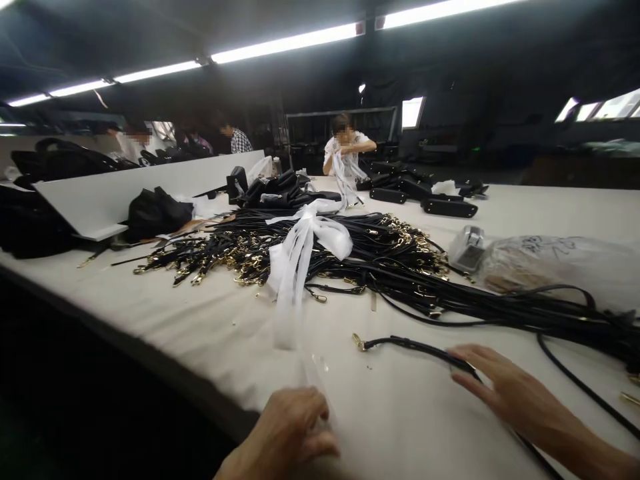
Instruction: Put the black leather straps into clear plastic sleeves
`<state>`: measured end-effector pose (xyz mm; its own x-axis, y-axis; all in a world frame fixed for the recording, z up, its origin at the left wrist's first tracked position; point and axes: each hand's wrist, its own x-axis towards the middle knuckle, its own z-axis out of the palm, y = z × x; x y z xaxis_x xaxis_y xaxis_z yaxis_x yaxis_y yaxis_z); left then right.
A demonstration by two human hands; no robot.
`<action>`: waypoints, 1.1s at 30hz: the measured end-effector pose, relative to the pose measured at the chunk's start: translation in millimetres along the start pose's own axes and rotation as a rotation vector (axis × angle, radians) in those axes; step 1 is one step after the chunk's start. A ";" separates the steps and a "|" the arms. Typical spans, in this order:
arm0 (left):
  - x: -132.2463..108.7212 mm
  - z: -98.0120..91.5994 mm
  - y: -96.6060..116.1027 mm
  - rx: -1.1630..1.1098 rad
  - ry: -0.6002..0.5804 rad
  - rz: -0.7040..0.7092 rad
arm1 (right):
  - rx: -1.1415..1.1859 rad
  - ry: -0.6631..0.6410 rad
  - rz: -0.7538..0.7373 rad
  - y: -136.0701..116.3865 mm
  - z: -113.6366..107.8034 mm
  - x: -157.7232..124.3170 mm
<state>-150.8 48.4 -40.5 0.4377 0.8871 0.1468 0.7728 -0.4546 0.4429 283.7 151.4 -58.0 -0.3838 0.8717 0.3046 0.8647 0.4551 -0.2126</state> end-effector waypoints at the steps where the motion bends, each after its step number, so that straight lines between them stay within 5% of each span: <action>1: 11.7 -1.0 -2.7 -0.016 0.080 0.005 | 0.018 -0.026 -0.024 -16.5 7.2 19.0; 5: 29.4 -11.5 -31.7 0.066 0.292 0.110 | 0.126 -0.129 0.000 -59.3 33.8 64.1; 10: 23.9 -15.3 -49.4 0.147 -0.021 0.177 | 0.198 -0.177 0.051 -74.4 37.5 62.5; 14: 37.0 -14.5 -38.2 0.125 -0.039 0.201 | 0.299 -0.259 0.165 -82.0 22.1 56.4; 19: 66.7 -25.8 -22.3 0.319 -0.263 0.284 | 0.589 -0.543 0.395 -90.1 9.6 47.5; 23: 81.6 -34.6 -12.7 0.354 -0.294 0.353 | 0.781 -0.697 0.483 -94.5 11.0 41.5; 28: 86.6 -39.1 -10.9 0.335 -0.355 0.422 | 0.826 -0.715 0.489 -105.5 15.3 43.4; 33: 82.2 -40.1 -18.2 0.327 -0.380 0.407 | 0.662 -0.563 0.380 -133.5 4.1 46.6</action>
<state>-147.3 132.8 -1.1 0.8113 0.5754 -0.1037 0.5845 -0.8030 0.1165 149.1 132.1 -19.2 -0.3638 0.8638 -0.3485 0.6707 -0.0167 -0.7416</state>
